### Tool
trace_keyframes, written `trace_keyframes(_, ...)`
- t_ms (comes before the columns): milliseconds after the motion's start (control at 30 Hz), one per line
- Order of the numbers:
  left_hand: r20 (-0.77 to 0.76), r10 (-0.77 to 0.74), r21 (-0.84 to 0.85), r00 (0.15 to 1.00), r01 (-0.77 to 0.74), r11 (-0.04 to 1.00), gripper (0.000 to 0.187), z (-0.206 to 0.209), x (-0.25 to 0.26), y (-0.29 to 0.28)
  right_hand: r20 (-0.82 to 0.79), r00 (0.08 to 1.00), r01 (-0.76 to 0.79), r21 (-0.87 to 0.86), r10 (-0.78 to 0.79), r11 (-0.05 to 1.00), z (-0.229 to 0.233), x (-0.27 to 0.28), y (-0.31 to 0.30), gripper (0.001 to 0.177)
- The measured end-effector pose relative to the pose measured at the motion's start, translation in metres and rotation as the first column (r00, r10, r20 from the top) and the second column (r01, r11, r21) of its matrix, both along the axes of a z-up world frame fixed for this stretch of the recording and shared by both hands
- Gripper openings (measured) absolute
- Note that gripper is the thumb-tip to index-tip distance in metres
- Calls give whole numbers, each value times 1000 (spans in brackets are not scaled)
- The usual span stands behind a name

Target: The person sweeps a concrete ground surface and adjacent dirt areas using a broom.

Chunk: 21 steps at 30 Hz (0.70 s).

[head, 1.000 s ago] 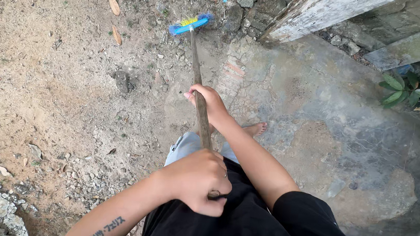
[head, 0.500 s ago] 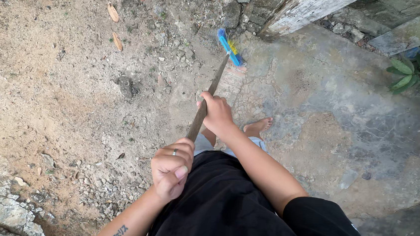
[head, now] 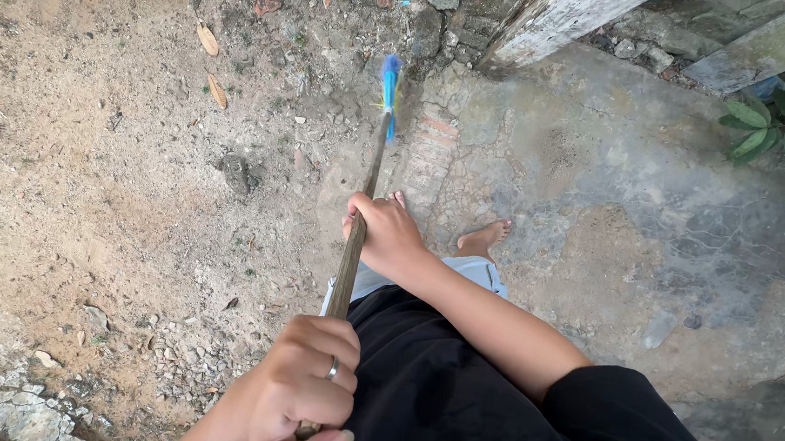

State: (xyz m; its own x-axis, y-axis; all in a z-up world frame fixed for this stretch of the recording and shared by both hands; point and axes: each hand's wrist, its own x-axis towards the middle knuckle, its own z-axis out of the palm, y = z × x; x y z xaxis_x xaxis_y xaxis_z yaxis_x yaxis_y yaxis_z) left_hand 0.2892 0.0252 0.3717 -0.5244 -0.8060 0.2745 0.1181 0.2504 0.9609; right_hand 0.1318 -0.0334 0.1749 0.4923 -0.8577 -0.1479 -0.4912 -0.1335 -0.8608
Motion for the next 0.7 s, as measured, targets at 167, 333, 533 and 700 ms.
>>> trace_keyframes(167,-51,60,130,997,-53,990,29,-45,19,-39,18,989,142,82,-144,986,-61,21,-21,14)
trace_keyframes(333,367,-32,-93,929,72,993,27,-50,-45,-34,211,977,-41,285,-21,958,-49,61,-32,15)
trace_keyframes(533,233,-31,-135,972,64,989,36,41,5,16,172,985,-17,-32,22,999,24,67,-2,13)
trace_keyframes(700,-12,147,-3,989,-147,989,34,-11,22,6,-81,996,-25,10,26,1000,-33,32,-22,14)
